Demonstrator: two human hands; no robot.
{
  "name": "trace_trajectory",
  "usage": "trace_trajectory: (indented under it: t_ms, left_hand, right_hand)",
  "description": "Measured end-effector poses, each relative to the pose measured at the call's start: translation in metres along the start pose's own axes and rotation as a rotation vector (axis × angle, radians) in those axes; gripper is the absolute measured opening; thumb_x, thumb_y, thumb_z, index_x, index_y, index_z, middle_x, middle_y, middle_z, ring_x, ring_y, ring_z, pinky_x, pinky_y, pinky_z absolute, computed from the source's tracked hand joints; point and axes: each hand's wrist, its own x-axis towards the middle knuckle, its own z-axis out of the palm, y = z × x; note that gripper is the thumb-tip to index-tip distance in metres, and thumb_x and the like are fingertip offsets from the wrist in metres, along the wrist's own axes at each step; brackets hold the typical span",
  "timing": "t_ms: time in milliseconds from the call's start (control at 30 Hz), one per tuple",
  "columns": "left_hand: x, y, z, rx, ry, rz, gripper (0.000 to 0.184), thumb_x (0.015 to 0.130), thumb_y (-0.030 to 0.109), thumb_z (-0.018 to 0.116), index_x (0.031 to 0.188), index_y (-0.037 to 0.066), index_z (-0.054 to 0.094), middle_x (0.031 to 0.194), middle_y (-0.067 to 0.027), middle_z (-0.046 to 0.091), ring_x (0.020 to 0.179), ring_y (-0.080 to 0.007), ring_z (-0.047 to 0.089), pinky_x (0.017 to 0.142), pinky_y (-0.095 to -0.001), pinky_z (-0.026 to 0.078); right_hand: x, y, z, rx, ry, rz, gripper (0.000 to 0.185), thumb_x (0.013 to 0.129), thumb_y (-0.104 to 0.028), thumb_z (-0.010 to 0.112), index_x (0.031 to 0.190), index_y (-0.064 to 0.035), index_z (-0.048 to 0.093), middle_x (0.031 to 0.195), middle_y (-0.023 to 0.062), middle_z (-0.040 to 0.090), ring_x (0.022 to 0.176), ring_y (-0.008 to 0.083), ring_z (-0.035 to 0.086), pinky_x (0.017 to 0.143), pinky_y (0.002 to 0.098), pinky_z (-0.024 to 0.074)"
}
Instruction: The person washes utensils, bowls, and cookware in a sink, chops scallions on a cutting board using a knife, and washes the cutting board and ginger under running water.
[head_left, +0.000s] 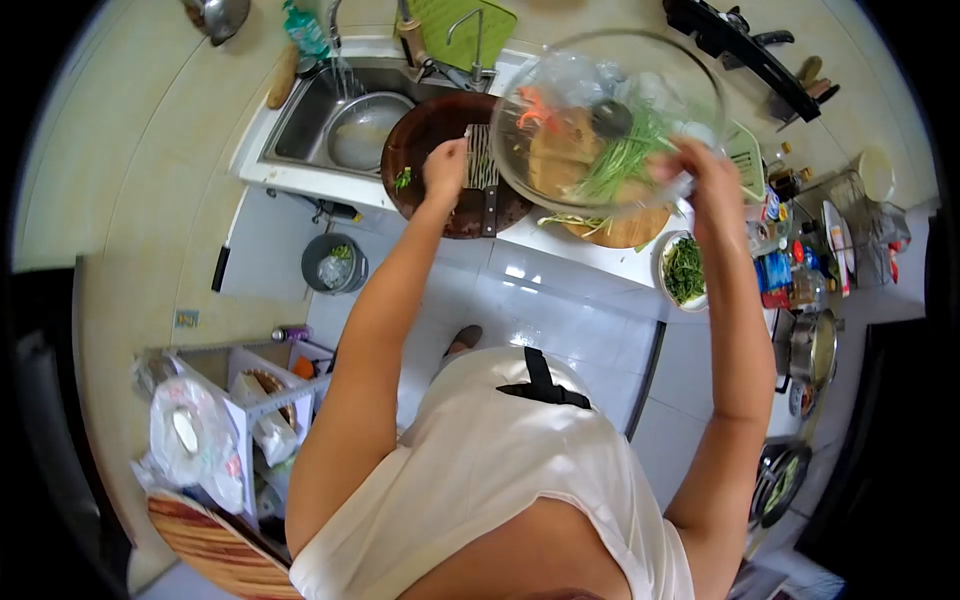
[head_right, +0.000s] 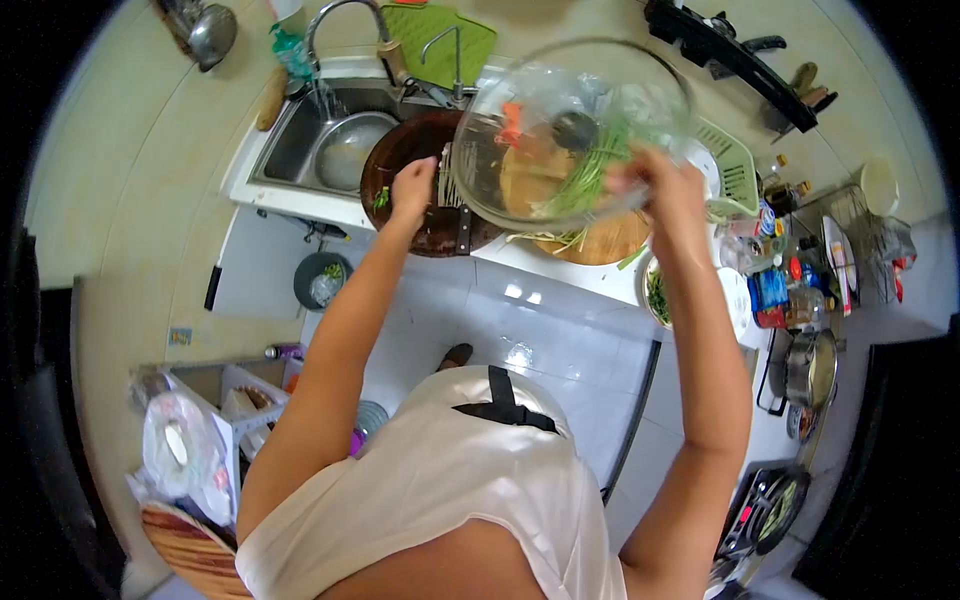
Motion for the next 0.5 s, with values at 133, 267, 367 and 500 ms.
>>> trace_trajectory:
  t_ms: [133,267,367,500]
  left_hand:
    - [0.026,-0.032,-0.047,-0.318,-0.139,-0.251,0.042,0.093,0.04,0.051,0.108,0.002,0.063,0.099,-0.0082,0.064,0.087,-0.0159,0.058,0.077,-0.0307,0.046]
    - [0.041,-0.021,-0.064,-0.458,-0.327,-0.354,0.051,0.095,0.044,0.046,0.126,0.004,0.049,0.116,-0.0104,0.059,0.099,-0.0195,0.057,0.084,-0.0336,0.046]
    - [0.039,0.003,-0.058,-0.63,-0.496,-0.393,0.058,0.095,0.046,0.044,0.134,0.003,0.039,0.128,-0.0151,0.052,0.113,-0.0253,0.053,0.093,-0.0369,0.043]
    - [0.028,0.041,-0.041,-0.93,-0.751,-0.448,0.053,0.095,0.04,0.048,0.136,0.008,0.038,0.131,-0.0146,0.05,0.114,-0.0292,0.053,0.095,-0.0387,0.041]
  right_hand:
    - [0.068,0.011,0.085,-0.27,-0.003,-0.257,0.029,0.083,-0.018,0.054,0.093,0.0071,0.063,0.078,0.0167,0.068,0.063,0.0193,0.065,0.059,0.0313,0.0508]
    - [0.091,0.025,0.131,-0.59,0.185,-0.459,0.025,0.08,-0.014,0.053,0.084,0.0085,0.063,0.068,0.0167,0.066,0.056,0.0199,0.064,0.054,0.0302,0.0502]
    - [0.089,0.038,0.122,-0.385,0.175,-0.372,0.026,0.081,-0.015,0.053,0.078,0.0088,0.063,0.063,0.0152,0.065,0.054,0.0202,0.063,0.052,0.0305,0.0496]
    - [0.062,0.042,0.083,-0.209,0.108,-0.152,0.029,0.083,-0.02,0.054,0.068,0.0024,0.064,0.06,0.0111,0.064,0.051,0.0171,0.061,0.051,0.0272,0.0462]
